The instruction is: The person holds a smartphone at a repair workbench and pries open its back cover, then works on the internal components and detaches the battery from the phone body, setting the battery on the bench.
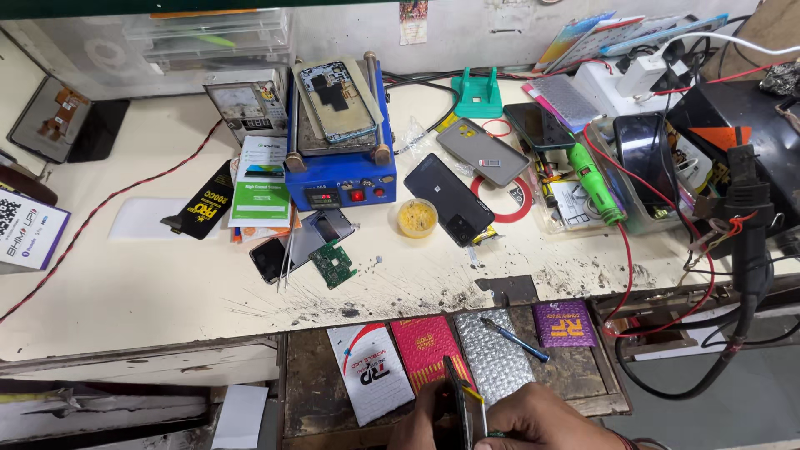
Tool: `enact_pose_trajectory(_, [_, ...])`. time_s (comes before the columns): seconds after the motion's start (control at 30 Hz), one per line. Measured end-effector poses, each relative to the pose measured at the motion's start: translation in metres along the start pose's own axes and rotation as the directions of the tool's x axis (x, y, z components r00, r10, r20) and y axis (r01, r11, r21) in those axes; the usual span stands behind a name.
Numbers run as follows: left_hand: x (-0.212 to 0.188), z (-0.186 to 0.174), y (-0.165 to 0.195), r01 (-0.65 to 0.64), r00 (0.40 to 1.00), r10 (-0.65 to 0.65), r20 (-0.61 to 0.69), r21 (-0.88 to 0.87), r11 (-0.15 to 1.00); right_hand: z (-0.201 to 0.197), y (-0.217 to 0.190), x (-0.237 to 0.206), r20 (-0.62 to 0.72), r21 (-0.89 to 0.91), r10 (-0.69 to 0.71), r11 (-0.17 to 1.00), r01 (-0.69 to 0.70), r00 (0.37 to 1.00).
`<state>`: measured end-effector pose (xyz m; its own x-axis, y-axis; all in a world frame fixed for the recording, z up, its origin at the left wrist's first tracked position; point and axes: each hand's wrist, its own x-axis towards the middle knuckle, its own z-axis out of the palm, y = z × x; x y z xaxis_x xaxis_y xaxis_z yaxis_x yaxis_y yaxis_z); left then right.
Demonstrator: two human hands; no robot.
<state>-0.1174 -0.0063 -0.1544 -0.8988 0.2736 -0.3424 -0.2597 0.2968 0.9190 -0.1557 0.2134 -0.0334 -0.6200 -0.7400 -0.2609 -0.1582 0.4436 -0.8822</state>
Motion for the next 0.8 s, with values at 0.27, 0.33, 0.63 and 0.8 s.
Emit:
enact_pose_trajectory(0.27, [-0.006,0.005,0.004,-0.001,1.0,0.004,0.024,-0.138,0.99,0.009,0.045,-0.007,0.016,0.005,-0.351,0.937,0.35,0.936])
enact_pose_trajectory(0.33, [-0.007,0.007,0.002,0.011,0.999,-0.005,0.033,-0.179,0.984,0.011,0.051,-0.008,0.015,0.049,-0.358,0.933,0.357,0.934])
enact_pose_trajectory(0.63, [-0.011,0.001,-0.017,-0.006,0.992,0.051,0.116,-0.365,0.931,-0.014,0.022,-0.026,-0.019,0.075,-0.146,0.986,0.147,0.989])
enact_pose_trajectory(0.8, [-0.03,-0.017,-0.026,0.07,0.969,0.098,0.225,-0.639,0.766,-0.012,0.015,-0.024,-0.234,0.021,0.124,0.992,-0.122,0.964])
